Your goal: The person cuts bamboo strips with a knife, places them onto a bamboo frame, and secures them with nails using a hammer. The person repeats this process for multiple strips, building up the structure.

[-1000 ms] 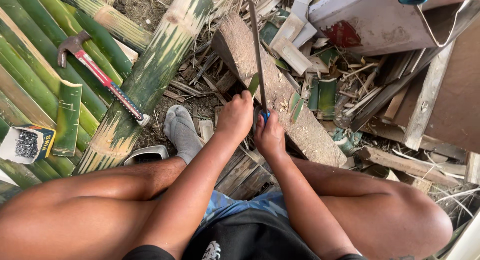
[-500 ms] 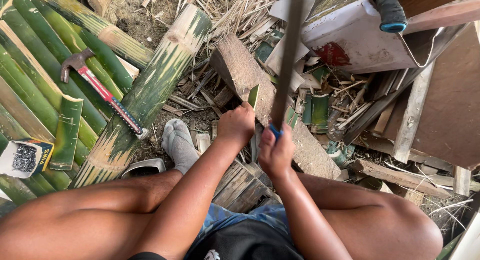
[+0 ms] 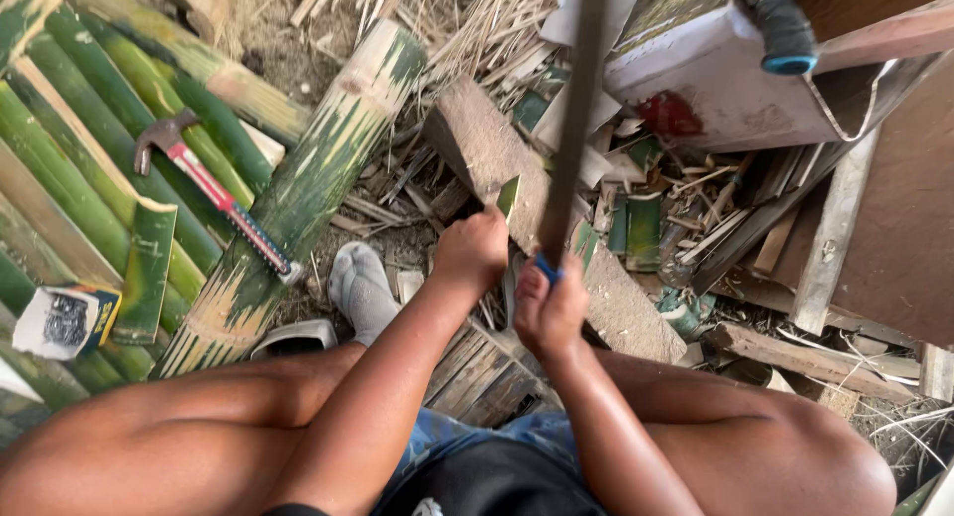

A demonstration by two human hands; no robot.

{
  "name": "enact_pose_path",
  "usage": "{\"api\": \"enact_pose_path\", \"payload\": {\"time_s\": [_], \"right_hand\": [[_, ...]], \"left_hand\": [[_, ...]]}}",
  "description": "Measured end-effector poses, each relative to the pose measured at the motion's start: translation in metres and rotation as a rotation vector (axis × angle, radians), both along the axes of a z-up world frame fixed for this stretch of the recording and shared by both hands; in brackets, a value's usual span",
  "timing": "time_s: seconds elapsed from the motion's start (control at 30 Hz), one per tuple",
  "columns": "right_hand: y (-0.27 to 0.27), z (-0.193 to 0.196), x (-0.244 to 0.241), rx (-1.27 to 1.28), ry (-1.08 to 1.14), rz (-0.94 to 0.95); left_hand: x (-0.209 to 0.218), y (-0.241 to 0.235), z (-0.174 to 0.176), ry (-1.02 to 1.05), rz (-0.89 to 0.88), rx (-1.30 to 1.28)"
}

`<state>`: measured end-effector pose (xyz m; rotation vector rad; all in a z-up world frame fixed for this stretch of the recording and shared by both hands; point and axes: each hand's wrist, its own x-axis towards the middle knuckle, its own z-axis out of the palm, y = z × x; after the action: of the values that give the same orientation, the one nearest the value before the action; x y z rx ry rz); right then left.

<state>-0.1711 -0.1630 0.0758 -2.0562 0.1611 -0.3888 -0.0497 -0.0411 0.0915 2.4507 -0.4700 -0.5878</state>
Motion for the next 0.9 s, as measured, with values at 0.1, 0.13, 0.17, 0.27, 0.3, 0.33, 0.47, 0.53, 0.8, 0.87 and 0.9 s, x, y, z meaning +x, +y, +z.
{"api": "enact_pose_path", "payload": {"time_s": [0.1,0.13,0.17,0.27,0.3,0.33,0.47,0.53,0.8,0.87,0.9], "right_hand": [[0.001,-0.007,0.0,0.13,-0.096,-0.036],[0.001,-0.014,0.008,-0.055,0.074,-0.083],[-0.002,-0.02,0.014,-0.242,0.246,-0.128],[-0.01,-0.029,0.03,-0.277,0.588,-0.114],[-0.01,-0.026,0.034,-0.296,0.535,-0.093],[-0.01,-0.023,0.037,-0.314,0.483,-0.072],[-0.007,-0.007,0.013,-0.107,0.141,-0.066],[-0.002,-0.009,0.004,-0.162,0.284,-0.066],[0.003,-0.034,0.031,-0.384,0.219,-0.042],[-0.001,-0.03,0.012,-0.324,0.072,-0.07],[-0.003,-0.03,0.007,-0.184,0.011,-0.092]], "left_hand": [[0.006,0.001,-0.006,-0.014,-0.033,0.017],[0.009,0.001,-0.005,-0.008,-0.04,0.04],[0.008,0.0,-0.002,0.067,-0.022,0.052],[0.004,0.0,0.013,0.139,-0.006,0.087],[0.003,0.004,0.019,0.064,-0.026,0.102],[0.003,0.006,0.023,-0.01,-0.045,0.118],[-0.009,0.008,0.019,0.02,0.015,0.098],[-0.013,0.009,0.008,0.065,0.001,0.058],[-0.019,-0.001,-0.012,-0.147,-0.002,0.12],[-0.029,-0.003,-0.017,-0.206,-0.016,0.128],[-0.03,-0.002,-0.021,-0.237,-0.032,0.125]]}}
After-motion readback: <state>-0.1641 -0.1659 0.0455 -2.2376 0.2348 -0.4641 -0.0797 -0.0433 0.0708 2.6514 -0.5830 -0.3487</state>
